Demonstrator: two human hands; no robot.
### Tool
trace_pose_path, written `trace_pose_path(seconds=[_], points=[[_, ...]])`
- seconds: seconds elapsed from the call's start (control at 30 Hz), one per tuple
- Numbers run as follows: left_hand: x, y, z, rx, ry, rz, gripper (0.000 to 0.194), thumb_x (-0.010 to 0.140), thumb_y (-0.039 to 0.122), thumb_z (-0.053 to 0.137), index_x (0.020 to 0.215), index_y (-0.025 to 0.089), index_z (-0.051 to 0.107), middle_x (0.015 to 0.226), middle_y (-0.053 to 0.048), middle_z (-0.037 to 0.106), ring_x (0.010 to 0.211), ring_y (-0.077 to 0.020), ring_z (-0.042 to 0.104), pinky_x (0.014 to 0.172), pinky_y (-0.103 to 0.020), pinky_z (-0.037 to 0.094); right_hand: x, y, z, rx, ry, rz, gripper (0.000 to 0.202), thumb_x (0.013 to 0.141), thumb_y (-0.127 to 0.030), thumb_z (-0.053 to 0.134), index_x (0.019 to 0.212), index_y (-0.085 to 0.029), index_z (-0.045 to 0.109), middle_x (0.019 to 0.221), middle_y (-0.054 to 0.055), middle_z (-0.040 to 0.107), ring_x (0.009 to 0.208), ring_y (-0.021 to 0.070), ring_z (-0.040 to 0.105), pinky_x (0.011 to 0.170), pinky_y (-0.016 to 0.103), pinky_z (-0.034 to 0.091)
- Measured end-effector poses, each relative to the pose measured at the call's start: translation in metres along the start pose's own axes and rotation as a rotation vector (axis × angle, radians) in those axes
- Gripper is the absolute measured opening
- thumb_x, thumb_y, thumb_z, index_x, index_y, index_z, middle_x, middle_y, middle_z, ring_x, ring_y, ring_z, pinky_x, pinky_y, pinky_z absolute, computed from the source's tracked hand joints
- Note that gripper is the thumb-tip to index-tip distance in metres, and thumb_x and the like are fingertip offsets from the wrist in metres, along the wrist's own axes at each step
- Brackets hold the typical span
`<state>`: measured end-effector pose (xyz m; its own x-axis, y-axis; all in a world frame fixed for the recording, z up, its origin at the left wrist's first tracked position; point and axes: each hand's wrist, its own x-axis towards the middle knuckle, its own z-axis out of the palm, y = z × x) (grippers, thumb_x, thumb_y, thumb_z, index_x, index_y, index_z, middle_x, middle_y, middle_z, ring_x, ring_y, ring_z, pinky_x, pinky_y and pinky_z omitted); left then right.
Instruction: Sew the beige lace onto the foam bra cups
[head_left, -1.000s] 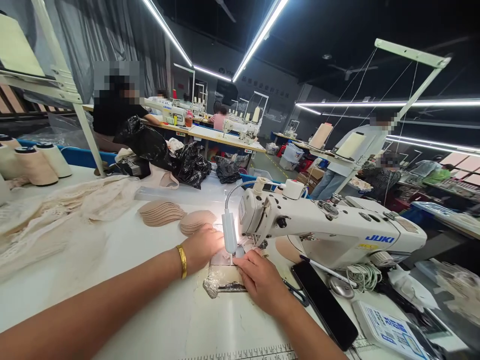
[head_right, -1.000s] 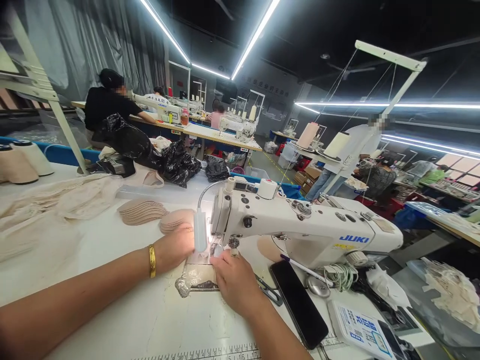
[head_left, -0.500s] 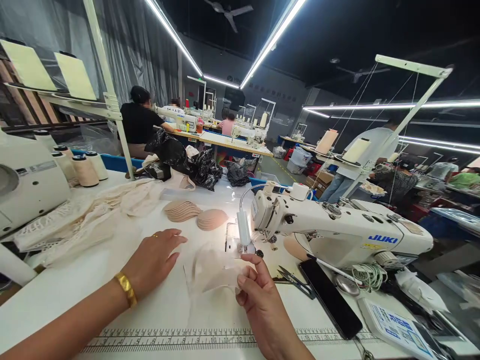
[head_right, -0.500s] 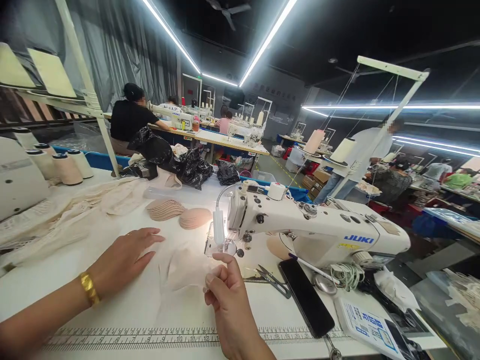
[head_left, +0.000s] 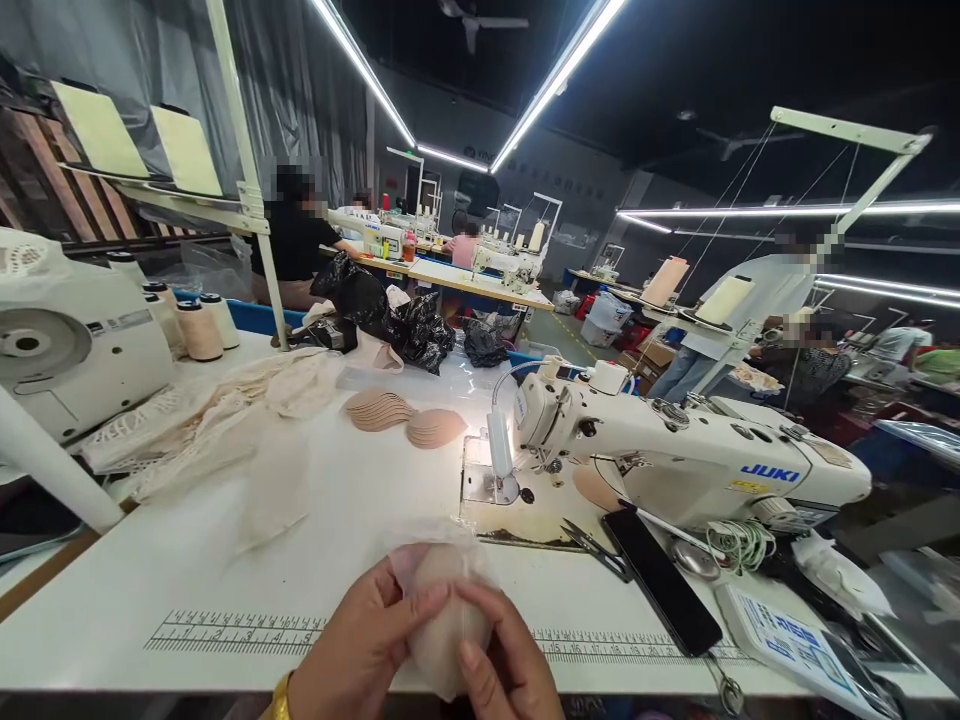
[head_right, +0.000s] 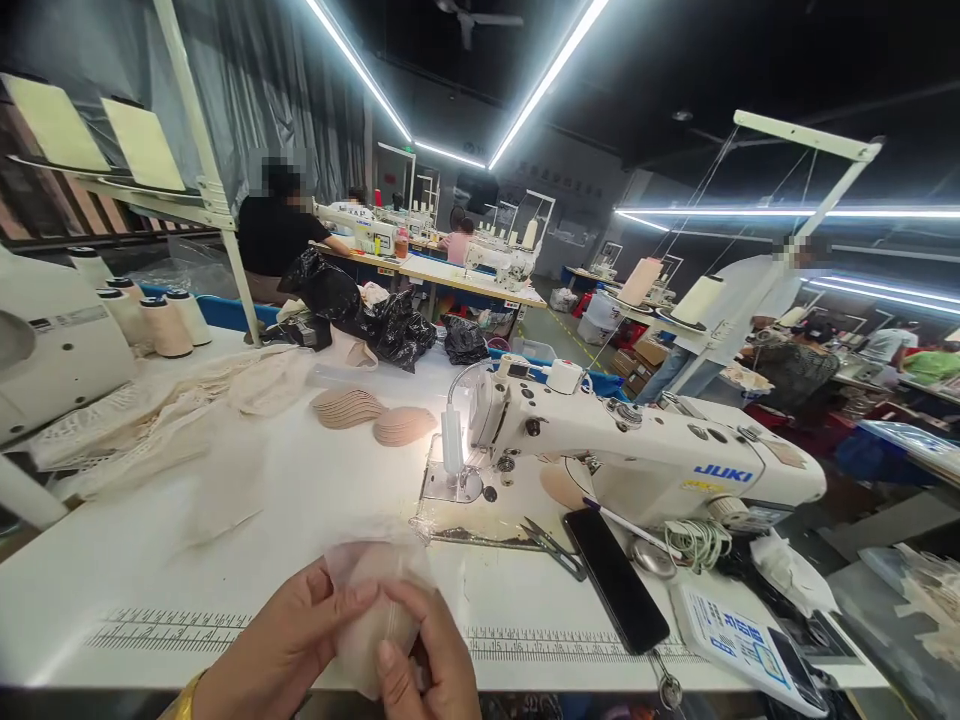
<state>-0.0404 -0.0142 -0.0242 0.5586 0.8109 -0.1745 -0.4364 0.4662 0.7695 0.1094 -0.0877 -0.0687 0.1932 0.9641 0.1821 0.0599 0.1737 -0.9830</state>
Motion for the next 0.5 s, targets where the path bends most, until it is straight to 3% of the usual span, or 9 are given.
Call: trace_pose_path(seconds=[0.07, 0.17, 0.27, 0.33, 0.4, 0.5], points=[[-0.007, 0.001, 0.001, -0.009, -0.145, -0.093, 0.041, 0.07, 0.042, 0.095, 0.102, 0.021, 0.08, 0.092, -0.007, 0.074, 0.085, -0.0226, 0.069, 0.08, -0.032, 0.056, 0.014, -0.009, -0.011, -0.048, -0.002, 0.028, 0.053, 0.096, -0.071, 0.061, 0.134, -0.036, 0.071, 0.136, 0.008, 0.068, 0.13, 0.0344, 0.059, 0.113, 0.05, 0.045], [-0.016, 0.001, 0.0, -0.038, -0.261, -0.16, 0.039, 0.072, 0.043, 0.094, 0.1, 0.02, 0.081, 0.091, -0.007, 0.074, 0.079, -0.0201, 0.068, 0.075, -0.03, 0.055, 0.033, -0.018, -0.024, 0.144, -0.061, 0.247, 0.065, 0.094, -0.077, 0.057, 0.141, -0.033, 0.066, 0.117, 0.009, 0.073, 0.105, 0.031, 0.069, 0.093, 0.047, 0.055], [-0.014, 0.001, -0.004, -0.036, -0.18, -0.067, 0.038, 0.078, 0.043, 0.089, 0.11, 0.024, 0.08, 0.097, -0.008, 0.076, 0.086, -0.0245, 0.07, 0.082, -0.037, 0.058, 0.034, -0.018, -0.022, 0.431, -0.132, 0.354, 0.075, 0.092, -0.084, 0.053, 0.144, -0.031, 0.061, 0.098, 0.007, 0.074, 0.083, 0.0273, 0.07, 0.075, 0.041, 0.055], [-0.011, -0.001, -0.006, -0.028, -0.113, -0.036, 0.04, 0.08, 0.042, 0.088, 0.115, 0.026, 0.078, 0.1, -0.008, 0.077, 0.089, -0.0265, 0.072, 0.085, -0.04, 0.058, 0.031, -0.018, -0.015, 0.531, -0.135, 0.334, 0.078, 0.085, -0.081, 0.066, 0.144, -0.03, 0.059, 0.096, 0.006, 0.073, 0.082, 0.0269, 0.069, 0.073, 0.039, 0.054], [-0.009, -0.003, -0.006, -0.019, -0.09, -0.04, 0.043, 0.079, 0.041, 0.09, 0.116, 0.024, 0.079, 0.1, -0.009, 0.078, 0.089, -0.027, 0.072, 0.085, -0.039, 0.058, 0.032, -0.02, -0.009, 0.556, -0.054, 0.293, 0.075, 0.077, -0.07, 0.083, 0.137, -0.031, 0.062, 0.099, 0.005, 0.073, 0.083, 0.0256, 0.068, 0.073, 0.037, 0.054], [-0.012, -0.002, -0.001, -0.009, -0.148, -0.108, 0.043, 0.076, 0.042, 0.092, 0.11, 0.018, 0.081, 0.098, -0.01, 0.078, 0.084, -0.024, 0.071, 0.079, -0.032, 0.057, 0.044, -0.02, -0.007, 0.539, 0.125, 0.253, 0.06, 0.069, -0.051, 0.096, 0.118, -0.029, 0.069, 0.099, 0.002, 0.07, 0.081, 0.0203, 0.065, 0.074, 0.032, 0.052]])
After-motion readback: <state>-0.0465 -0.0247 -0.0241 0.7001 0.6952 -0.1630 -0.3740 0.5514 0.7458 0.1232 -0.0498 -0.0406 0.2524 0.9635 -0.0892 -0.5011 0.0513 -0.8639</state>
